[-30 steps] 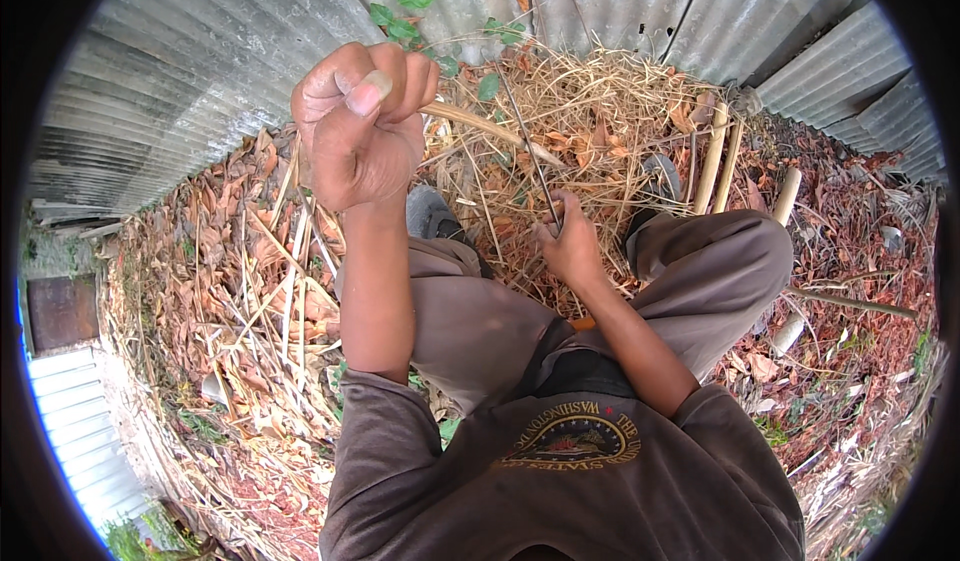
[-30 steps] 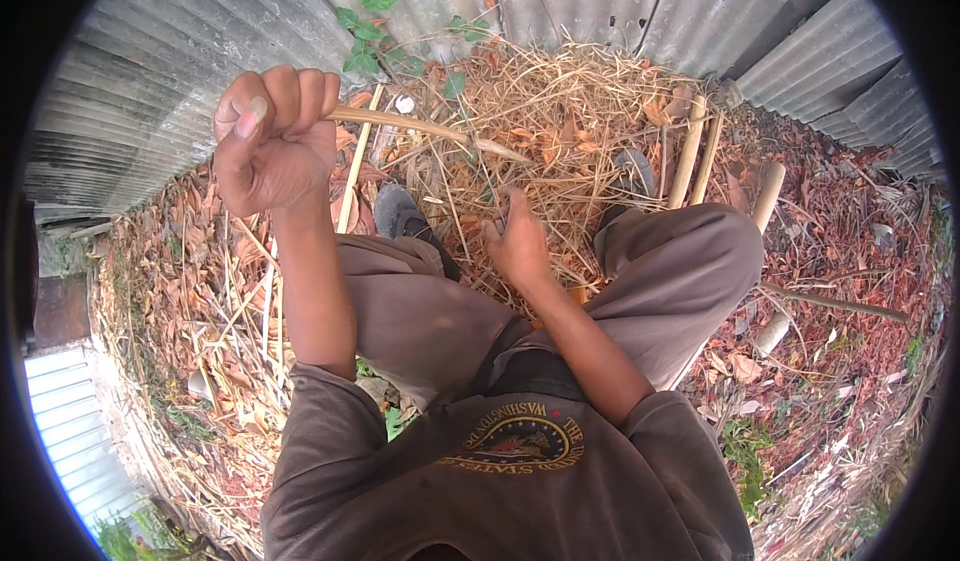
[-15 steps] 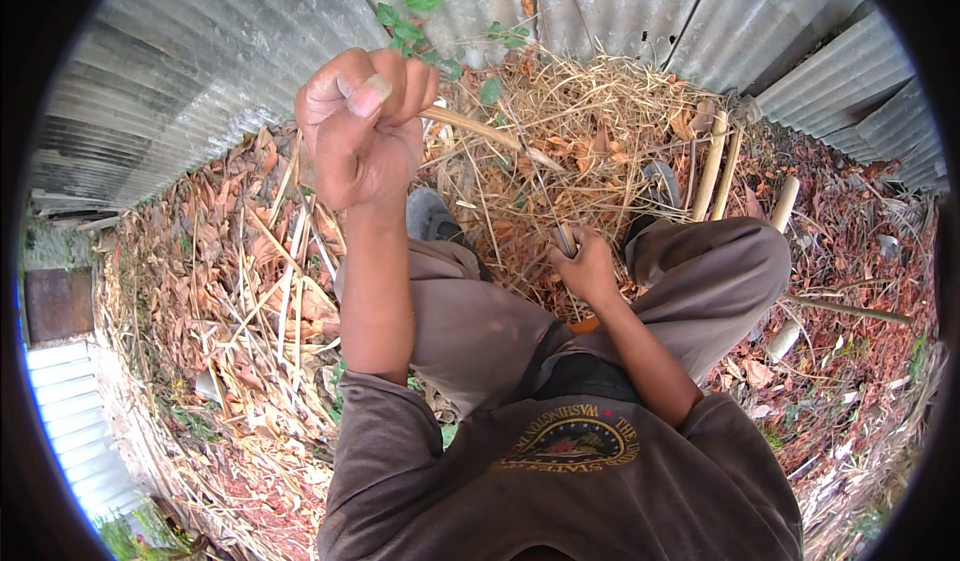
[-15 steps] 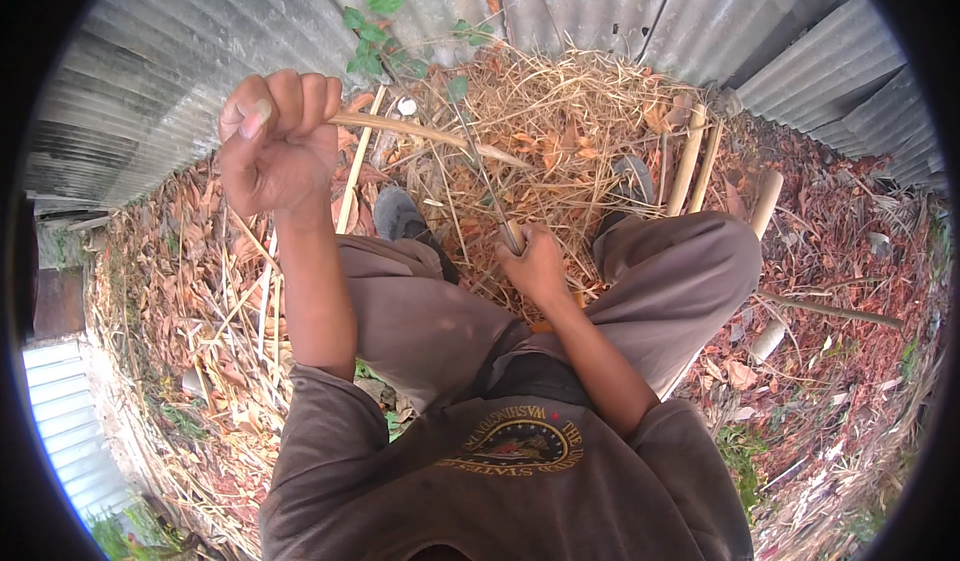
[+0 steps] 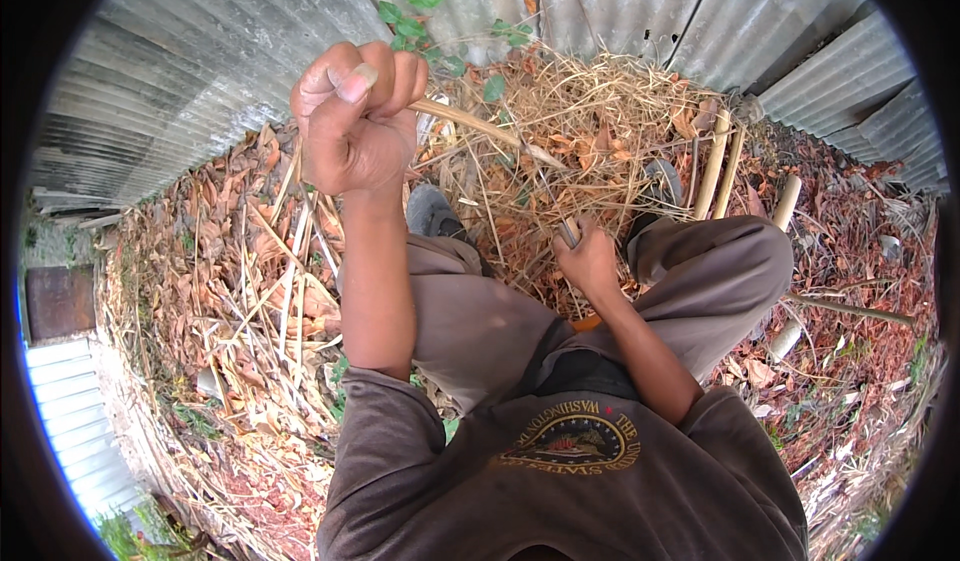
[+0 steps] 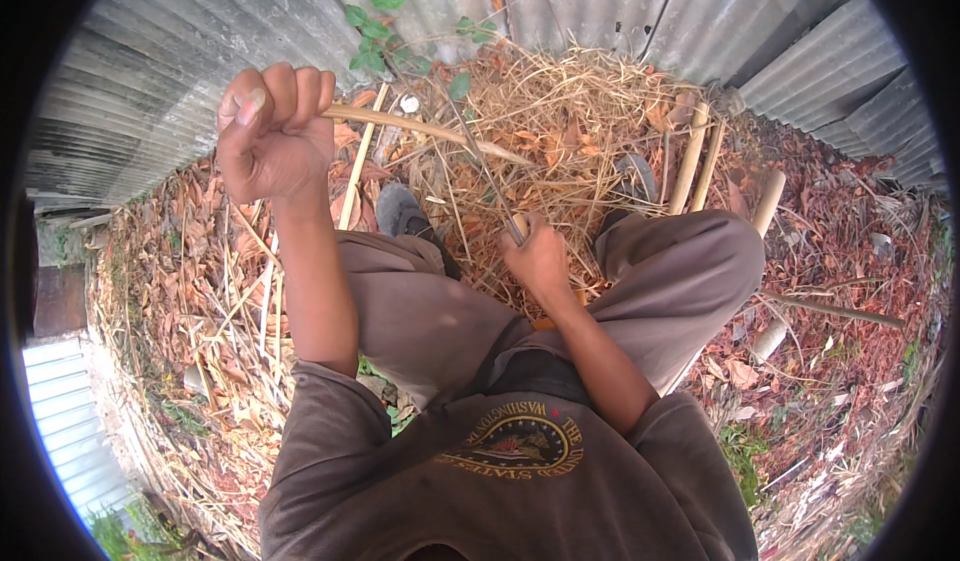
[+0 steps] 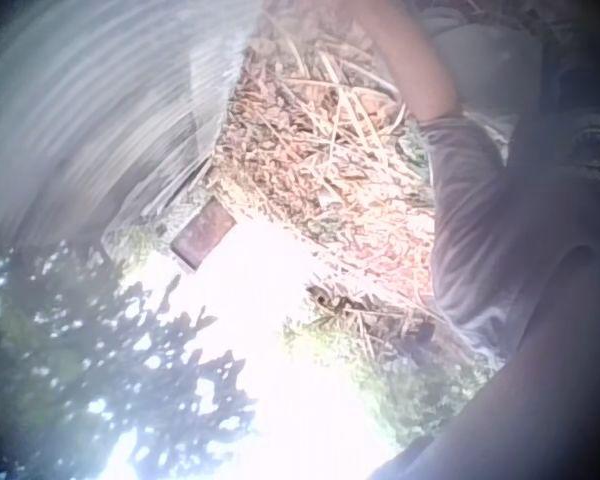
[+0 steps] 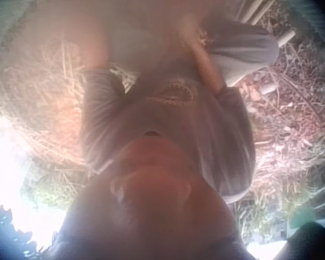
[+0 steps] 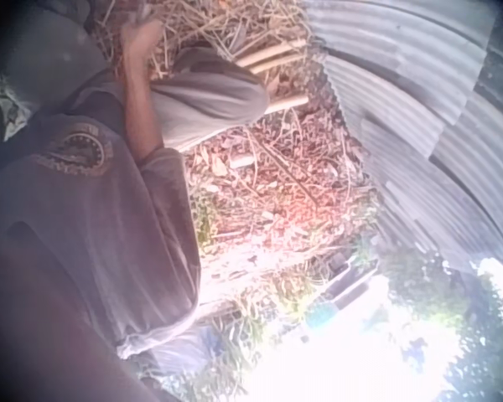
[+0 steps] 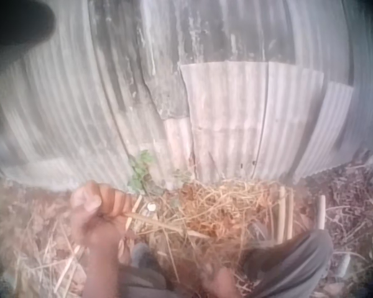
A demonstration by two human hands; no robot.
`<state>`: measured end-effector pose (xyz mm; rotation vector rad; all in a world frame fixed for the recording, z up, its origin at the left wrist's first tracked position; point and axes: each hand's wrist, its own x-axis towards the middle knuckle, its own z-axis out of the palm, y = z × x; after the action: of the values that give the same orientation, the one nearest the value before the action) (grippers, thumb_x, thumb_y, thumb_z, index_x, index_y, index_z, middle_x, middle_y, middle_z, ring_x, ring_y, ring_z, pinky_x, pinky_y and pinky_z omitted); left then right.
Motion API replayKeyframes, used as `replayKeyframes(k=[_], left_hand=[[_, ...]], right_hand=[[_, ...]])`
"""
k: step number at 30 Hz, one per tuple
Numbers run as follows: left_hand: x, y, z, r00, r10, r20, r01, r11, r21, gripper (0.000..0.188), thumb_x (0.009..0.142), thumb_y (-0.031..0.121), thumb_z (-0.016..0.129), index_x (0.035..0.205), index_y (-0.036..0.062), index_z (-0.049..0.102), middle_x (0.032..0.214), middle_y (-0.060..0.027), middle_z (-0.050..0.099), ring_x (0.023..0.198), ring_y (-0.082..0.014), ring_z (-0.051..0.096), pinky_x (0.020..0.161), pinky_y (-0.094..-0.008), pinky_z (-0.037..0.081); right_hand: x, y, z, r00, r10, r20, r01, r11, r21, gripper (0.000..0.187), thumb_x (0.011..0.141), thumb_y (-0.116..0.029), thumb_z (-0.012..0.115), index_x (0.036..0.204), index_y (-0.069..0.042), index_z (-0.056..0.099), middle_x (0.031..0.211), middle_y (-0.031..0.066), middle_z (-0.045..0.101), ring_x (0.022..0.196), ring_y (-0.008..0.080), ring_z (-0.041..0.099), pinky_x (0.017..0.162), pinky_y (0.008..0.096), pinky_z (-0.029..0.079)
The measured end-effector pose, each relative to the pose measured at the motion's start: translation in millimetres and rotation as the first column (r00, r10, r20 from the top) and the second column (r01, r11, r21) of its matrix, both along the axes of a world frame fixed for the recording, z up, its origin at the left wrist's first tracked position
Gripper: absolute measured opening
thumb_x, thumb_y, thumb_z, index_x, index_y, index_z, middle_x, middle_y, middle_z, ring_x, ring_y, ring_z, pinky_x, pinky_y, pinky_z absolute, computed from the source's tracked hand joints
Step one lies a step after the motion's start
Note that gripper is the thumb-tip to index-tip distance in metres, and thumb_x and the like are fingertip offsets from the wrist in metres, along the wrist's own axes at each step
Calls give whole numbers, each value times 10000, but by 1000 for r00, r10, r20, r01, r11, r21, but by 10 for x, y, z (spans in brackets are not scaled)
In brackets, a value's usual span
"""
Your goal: The person sits on the ground and uses a blue utility knife to shave the bark off a long wooden stick. They rotate the stick and scrape the surface repeatedly. Later, they switch to using a machete to continue shaving the stick.
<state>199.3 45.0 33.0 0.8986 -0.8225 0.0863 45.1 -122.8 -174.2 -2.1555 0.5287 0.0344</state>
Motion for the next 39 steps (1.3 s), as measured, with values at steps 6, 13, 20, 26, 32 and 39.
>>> replayKeyframes(k=[6, 13, 20, 26, 32, 39], left_hand=[[71, 16, -31, 998, -51, 28, 53, 995, -87, 279, 802, 94, 489, 593, 118, 307, 530, 16, 269, 487, -85, 216, 496, -295, 192], [78, -12, 14, 997, 71, -25, -72, 997, -26, 291, 760, 161, 490, 576, 157, 266, 517, 33, 215, 487, -96, 181, 506, -288, 175], [88, 60, -52, 996, -84, 25, 86, 992, -94, 274, 791, 132, 503, 602, 130, 305, 538, 24, 262, 492, -90, 210, 506, -292, 187], [4, 63, -25, 997, -58, -52, 57, 998, -26, 296, 763, 247, 513, 605, 158, 279, 533, 37, 232, 497, -94, 208, 515, -294, 176], [-148, -84, 54, 964, -243, 103, 244, 970, 8, 251, 787, 164, 533, 638, 117, 336, 560, 18, 284, 513, -97, 215, 527, -301, 200], [-35, -94, -1, 967, -248, 57, 249, 968, -27, 244, 789, 153, 536, 647, 107, 342, 567, 11, 290, 531, -104, 225, 545, -309, 198]], right_hand=[[54, 26, -185, 999, 32, -29, -33, 999, -18, 269, 760, -231, 635, 879, 5, 587, 723, 241, 615, 708, 413, 619, 677, 467, 483], [89, 121, -158, 998, 50, 25, -54, 974, 219, 310, 835, -287, 649, 743, -3, 566, 571, 138, 542, 515, 234, 519, 547, 379, 436], [-41, 389, 680, 970, 59, 238, -109, 972, 207, 321, 832, -263, 694, 725, 17, 581, 536, 137, 532, 474, 230, 516, 503, 377, 425], [55, 118, 242, 998, 47, -36, -37, 972, 234, 245, 798, -200, 633, 719, 27, 587, 582, 171, 553, 505, 293, 535, 551, 404, 450], [-175, 75, 113, 998, 43, -36, -33, 971, 236, 247, 806, -213, 614, 774, 31, 591, 636, 208, 591, 601, 347, 603, 624, 437, 485], [-22, 0, 460, 994, 109, 29, -112, 923, 368, 265, 821, -218, 643, 738, 17, 556, 567, 169, 545, 517, 309, 564, 552, 428, 458]])
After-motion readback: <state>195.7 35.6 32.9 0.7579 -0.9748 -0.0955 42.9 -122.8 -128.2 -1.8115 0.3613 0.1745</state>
